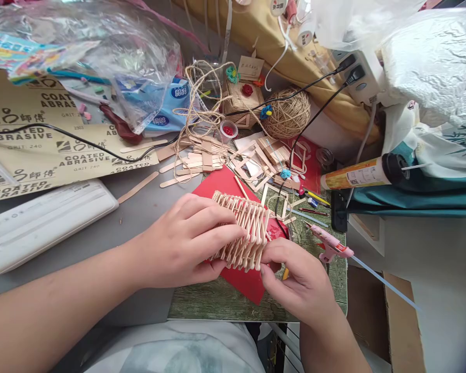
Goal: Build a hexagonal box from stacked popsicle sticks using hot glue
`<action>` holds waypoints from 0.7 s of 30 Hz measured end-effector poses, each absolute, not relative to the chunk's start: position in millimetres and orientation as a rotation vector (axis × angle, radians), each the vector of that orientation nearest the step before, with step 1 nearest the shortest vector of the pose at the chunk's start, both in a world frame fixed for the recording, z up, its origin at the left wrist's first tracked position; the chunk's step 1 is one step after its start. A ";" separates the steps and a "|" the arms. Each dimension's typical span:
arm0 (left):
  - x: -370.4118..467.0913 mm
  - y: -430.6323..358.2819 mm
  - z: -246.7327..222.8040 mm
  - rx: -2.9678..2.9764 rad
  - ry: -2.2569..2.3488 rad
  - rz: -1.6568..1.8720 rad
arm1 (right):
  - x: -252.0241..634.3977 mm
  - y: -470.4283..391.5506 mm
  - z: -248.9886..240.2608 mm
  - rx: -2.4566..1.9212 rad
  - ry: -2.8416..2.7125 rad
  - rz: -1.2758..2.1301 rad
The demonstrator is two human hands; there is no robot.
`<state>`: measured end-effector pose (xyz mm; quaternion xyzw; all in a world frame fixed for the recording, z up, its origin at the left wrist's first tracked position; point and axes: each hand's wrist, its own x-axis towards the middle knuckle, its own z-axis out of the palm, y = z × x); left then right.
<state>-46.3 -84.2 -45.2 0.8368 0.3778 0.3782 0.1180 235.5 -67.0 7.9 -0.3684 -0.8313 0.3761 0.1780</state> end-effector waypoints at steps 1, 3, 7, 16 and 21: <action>-46.2 -84.4 -45.4 2.446 1.104 1.106 | 234.9 -67.1 7.9 -1.034 -2.349 1.067; -45.7 -84.9 -45.2 2.441 1.109 1.103 | 233.4 -67.1 8.3 -1.016 -2.345 1.072; -44.0 -85.1 -43.7 2.421 1.137 1.101 | 231.3 -65.9 9.2 -0.993 -2.335 1.073; -44.4 -82.8 -44.4 2.415 1.135 1.109 | 239.9 -64.2 7.7 -1.030 -2.236 1.137; -45.0 -82.3 -44.2 2.397 1.157 1.106 | 240.8 -65.4 0.6 -1.009 -2.220 1.134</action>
